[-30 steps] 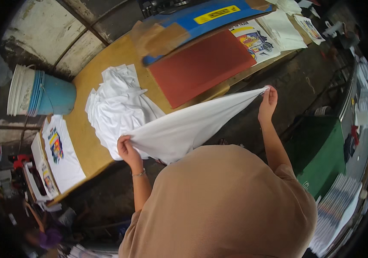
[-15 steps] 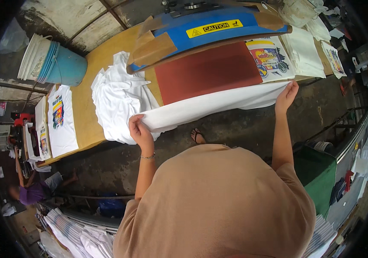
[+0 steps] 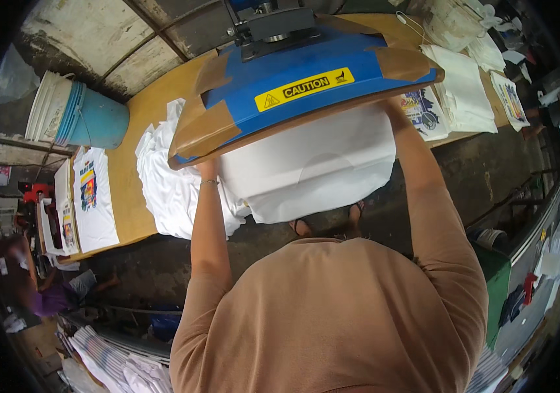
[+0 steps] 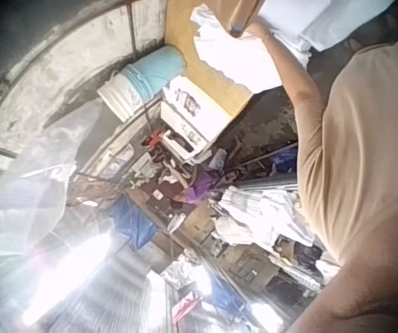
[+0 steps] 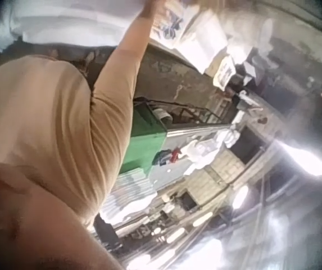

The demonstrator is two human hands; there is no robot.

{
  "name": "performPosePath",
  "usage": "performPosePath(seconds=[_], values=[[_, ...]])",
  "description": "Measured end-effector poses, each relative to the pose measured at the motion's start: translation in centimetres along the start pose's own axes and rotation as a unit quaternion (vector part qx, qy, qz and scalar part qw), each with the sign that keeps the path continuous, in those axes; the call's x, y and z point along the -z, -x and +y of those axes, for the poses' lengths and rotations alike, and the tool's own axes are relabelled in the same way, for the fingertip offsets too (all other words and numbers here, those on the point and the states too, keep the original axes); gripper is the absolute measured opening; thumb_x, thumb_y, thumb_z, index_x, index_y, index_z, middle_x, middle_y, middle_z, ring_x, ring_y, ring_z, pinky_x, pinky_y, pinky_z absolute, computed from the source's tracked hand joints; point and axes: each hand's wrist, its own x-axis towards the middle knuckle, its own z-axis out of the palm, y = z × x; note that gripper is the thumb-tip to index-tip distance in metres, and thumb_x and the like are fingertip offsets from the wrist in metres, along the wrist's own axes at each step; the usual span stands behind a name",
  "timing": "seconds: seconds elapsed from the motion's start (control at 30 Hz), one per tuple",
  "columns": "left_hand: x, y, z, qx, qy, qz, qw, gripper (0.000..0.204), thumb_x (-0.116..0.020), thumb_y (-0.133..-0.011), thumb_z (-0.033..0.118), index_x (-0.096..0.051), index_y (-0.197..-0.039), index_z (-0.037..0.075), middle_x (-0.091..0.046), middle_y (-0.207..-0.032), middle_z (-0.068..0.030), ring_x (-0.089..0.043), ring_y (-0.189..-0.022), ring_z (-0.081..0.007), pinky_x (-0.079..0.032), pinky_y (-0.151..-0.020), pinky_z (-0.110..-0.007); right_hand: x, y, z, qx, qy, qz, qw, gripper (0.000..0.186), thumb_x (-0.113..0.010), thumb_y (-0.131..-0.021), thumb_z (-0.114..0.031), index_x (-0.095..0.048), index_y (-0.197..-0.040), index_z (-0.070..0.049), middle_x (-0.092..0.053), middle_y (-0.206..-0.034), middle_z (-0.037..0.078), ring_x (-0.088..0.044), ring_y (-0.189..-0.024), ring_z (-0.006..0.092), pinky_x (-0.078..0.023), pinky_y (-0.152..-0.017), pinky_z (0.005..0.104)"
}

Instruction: Using a heat press machine to print designs on white t-shirts.

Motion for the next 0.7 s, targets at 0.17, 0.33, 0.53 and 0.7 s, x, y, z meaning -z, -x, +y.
performPosePath(seconds=[0.17, 0.33, 0.53, 0.7], values=[[3.0, 4.8, 2.8, 0.271, 0.383, -0.069, 0.88, 0.028, -0.057, -0.091, 0.023, -0.054, -0.109, 0.001, -0.06, -0.1, -0.0096, -0.056, -0.085, -0.0155, -0.045, -0.071, -0.027, 0.2, 6.2, 0.9, -0.193, -0.382, 0.009, 0.904, 0.031, -0.067, -0.081, -0.019, -0.053, -0.099, 0.001, -0.062, -0.082, 0.014, -0.06, -0.075, 0.0257, -0.046, -0.069, 0.0346], [12.2, 13.7, 6.5, 0.494, 0.392, -0.182, 0.754, 0.046, -0.048, -0.092, 0.045, -0.055, -0.094, 0.0, -0.06, -0.091, -0.0101, -0.057, -0.084, -0.0184, -0.046, -0.07, -0.029, 14.2, 15.2, -3.7, -0.452, -0.324, -0.288, 0.78, 0.053, -0.049, -0.088, -0.054, -0.057, -0.079, -0.003, -0.056, -0.064, 0.005, -0.055, -0.059, 0.0155, -0.043, -0.053, 0.0265], [11.7, 14.5, 14.0, 0.611, 0.679, -0.125, 0.387, 0.084, -0.039, -0.082, 0.072, -0.035, -0.13, 0.003, -0.051, -0.12, -0.0135, -0.048, -0.111, -0.0274, -0.038, -0.094, -0.039, 14.1, 17.5, -5.9, -0.486, -0.582, -0.267, 0.594, 0.071, -0.035, -0.088, -0.067, -0.048, -0.114, -0.002, -0.06, -0.099, 0.014, -0.058, -0.09, 0.0209, -0.048, -0.073, 0.0356], [11.3, 15.4, 13.3, 0.588, 0.718, -0.049, 0.37, 0.078, -0.044, -0.085, 0.067, -0.033, -0.134, 0.007, -0.049, -0.125, -0.0092, -0.044, -0.114, -0.0243, -0.034, -0.097, -0.042, 15.5, 17.1, -5.0, -0.449, -0.624, -0.304, 0.562, 0.05, -0.045, -0.093, -0.05, -0.053, -0.11, -0.003, -0.062, -0.095, 0.009, -0.059, -0.08, 0.0183, -0.045, -0.063, 0.032]])
